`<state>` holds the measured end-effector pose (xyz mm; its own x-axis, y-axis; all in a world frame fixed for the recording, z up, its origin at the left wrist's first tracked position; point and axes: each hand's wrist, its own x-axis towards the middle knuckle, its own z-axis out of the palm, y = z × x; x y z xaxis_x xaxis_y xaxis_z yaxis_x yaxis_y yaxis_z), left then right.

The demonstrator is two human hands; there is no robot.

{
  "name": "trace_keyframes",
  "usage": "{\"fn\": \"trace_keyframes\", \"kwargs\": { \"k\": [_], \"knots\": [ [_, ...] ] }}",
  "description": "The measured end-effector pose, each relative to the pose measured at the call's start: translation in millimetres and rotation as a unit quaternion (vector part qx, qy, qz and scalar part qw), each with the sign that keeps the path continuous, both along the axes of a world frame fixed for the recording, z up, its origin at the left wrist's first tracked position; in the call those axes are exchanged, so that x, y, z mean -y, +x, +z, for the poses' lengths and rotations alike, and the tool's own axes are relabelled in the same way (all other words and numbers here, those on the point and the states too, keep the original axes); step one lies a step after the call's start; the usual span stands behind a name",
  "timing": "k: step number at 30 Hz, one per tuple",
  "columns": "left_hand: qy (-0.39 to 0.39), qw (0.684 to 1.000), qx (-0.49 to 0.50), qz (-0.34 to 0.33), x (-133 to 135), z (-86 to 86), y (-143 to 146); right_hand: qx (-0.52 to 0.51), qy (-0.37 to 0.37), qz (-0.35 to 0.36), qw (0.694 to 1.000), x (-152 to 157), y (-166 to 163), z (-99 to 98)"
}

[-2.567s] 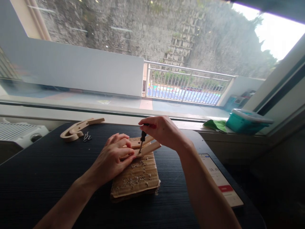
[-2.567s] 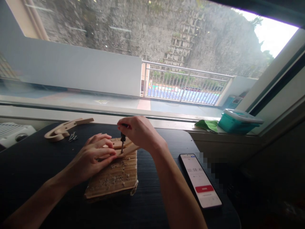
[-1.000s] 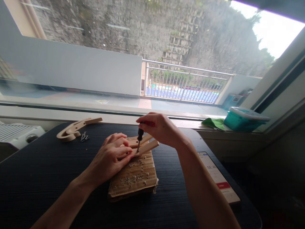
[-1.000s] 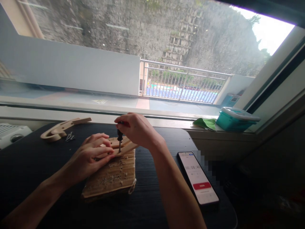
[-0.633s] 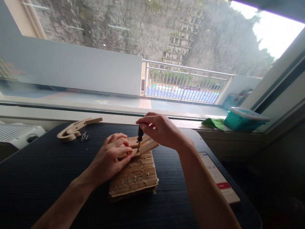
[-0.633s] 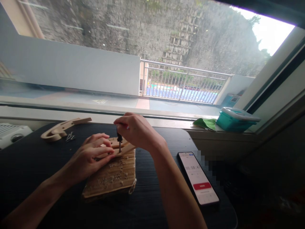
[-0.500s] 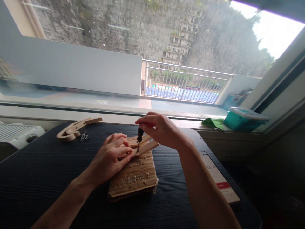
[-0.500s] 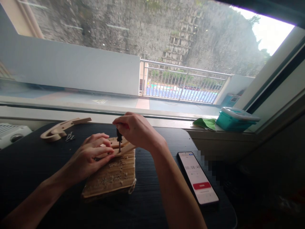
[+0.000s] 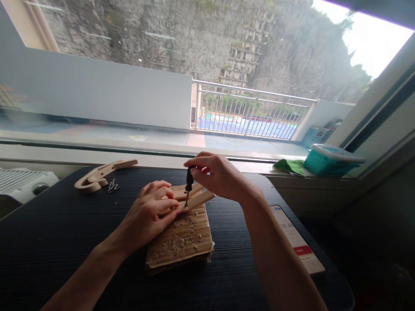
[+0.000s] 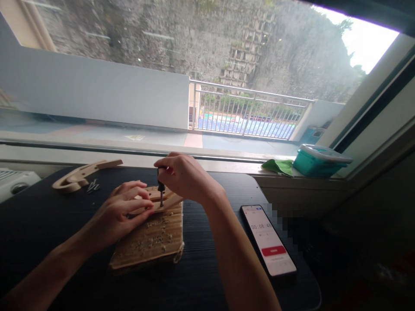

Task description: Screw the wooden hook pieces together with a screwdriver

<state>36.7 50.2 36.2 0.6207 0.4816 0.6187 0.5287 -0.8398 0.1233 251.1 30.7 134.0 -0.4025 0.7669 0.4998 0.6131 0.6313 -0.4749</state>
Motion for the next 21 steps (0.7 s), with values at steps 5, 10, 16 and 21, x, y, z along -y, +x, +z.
{"fn": "trace_keyframes", "kwargs": {
  "k": [5,10,16,21],
  "knots": [
    [0.001,1.000,-0.003,0.001,-1,-0.6,-1,-0.002,-0.002,0.002,1.000,0,1,-1.2],
    [-0.002,1.000,-0.003,0.003,0,-0.6,0,0.004,0.013,-0.024,1.000,-2,0,-1.2],
    [-0.003,1.000,0.006,0.004,-1,-1.3,0,0.017,0.017,-0.082,0.996,0,-5,0.2],
    [-0.002,1.000,0.004,0.002,-1,-0.7,0,0.023,0.030,-0.083,0.996,-2,-9,-2.9]
  ]
}}
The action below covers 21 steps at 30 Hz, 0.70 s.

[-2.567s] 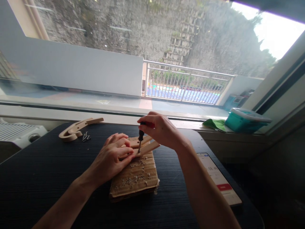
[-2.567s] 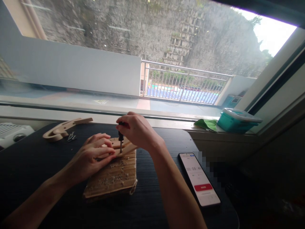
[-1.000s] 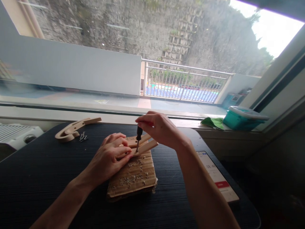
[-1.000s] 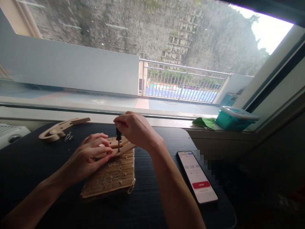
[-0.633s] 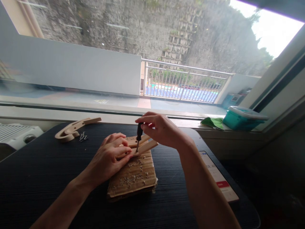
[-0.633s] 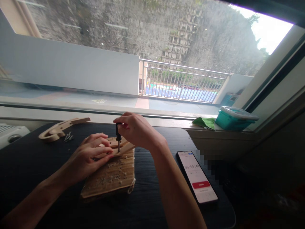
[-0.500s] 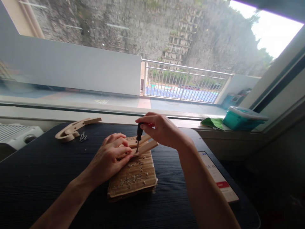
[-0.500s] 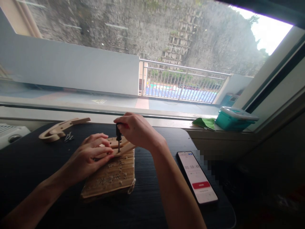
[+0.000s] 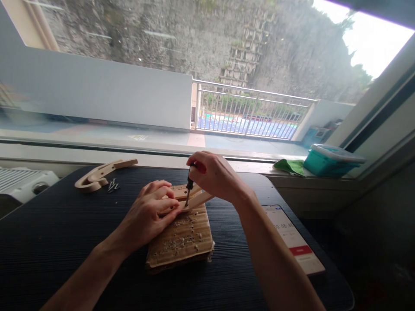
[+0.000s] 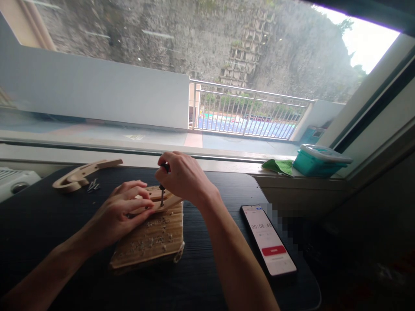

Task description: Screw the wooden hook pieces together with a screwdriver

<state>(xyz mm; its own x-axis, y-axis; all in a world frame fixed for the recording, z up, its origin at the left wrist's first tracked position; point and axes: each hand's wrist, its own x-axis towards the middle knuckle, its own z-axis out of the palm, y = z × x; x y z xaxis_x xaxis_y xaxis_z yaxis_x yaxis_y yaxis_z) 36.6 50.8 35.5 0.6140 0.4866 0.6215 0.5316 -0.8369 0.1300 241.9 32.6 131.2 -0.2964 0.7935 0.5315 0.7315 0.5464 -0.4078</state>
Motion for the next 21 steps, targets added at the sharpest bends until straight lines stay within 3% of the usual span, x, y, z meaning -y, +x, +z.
{"fn": "trace_keyframes", "kwargs": {
  "k": [15,21],
  "knots": [
    [-0.011,1.000,0.012,-0.004,0,0.3,0,0.011,-0.029,0.027,0.999,8,6,8.2],
    [0.000,1.000,0.010,-0.001,-1,-1.1,0,-0.005,-0.032,0.034,0.999,7,-3,3.2]
  ]
}}
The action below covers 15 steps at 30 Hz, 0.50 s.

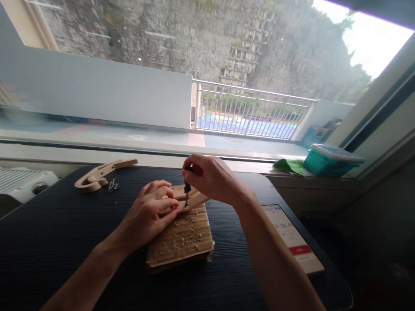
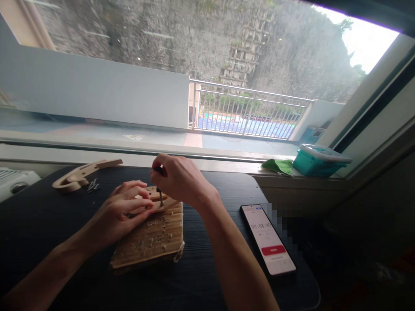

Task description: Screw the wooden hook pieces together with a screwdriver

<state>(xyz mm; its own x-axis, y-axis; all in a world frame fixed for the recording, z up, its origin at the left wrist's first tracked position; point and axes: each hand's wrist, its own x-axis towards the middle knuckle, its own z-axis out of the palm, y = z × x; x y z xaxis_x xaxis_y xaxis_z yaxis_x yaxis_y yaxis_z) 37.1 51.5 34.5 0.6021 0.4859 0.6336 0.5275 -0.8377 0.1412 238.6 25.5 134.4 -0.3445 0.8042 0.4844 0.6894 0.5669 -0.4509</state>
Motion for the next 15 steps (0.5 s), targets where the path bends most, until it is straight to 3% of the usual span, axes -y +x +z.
{"fn": "trace_keyframes", "kwargs": {
  "k": [4,15],
  "knots": [
    [0.006,1.000,-0.005,-0.003,-0.3,-0.1,-0.5,0.004,-0.008,0.025,1.000,-3.8,-2.7,-3.3],
    [-0.002,1.000,-0.005,-0.001,-0.5,0.2,0.0,-0.013,-0.017,0.003,1.000,-4.2,1.7,-2.9]
  ]
}}
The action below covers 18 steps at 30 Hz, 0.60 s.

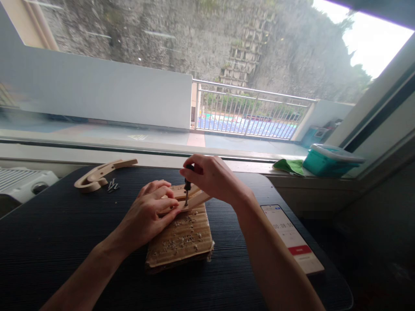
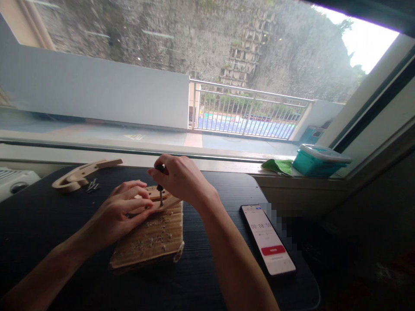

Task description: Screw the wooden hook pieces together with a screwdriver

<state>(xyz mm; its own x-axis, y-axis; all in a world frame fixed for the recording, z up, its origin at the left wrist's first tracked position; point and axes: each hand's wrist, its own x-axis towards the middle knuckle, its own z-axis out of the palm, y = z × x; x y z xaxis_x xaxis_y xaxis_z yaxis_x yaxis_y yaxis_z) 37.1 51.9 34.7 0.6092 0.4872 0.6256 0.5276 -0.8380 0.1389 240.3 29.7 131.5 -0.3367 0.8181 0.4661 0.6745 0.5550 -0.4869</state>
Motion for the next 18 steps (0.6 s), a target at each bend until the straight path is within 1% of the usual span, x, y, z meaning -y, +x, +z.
{"fn": "trace_keyframes", "kwargs": {
  "k": [5,11,18],
  "knots": [
    [0.005,1.000,-0.007,-0.002,1.2,0.7,-0.2,0.025,-0.020,0.028,0.999,4.3,3.4,5.3],
    [0.009,1.000,-0.009,-0.001,2.3,1.8,-0.3,0.030,0.021,0.032,0.999,0.7,7.9,4.2],
    [0.005,1.000,-0.003,-0.001,1.6,2.2,0.2,0.028,0.000,-0.008,1.000,2.8,3.0,3.9]
  ]
}}
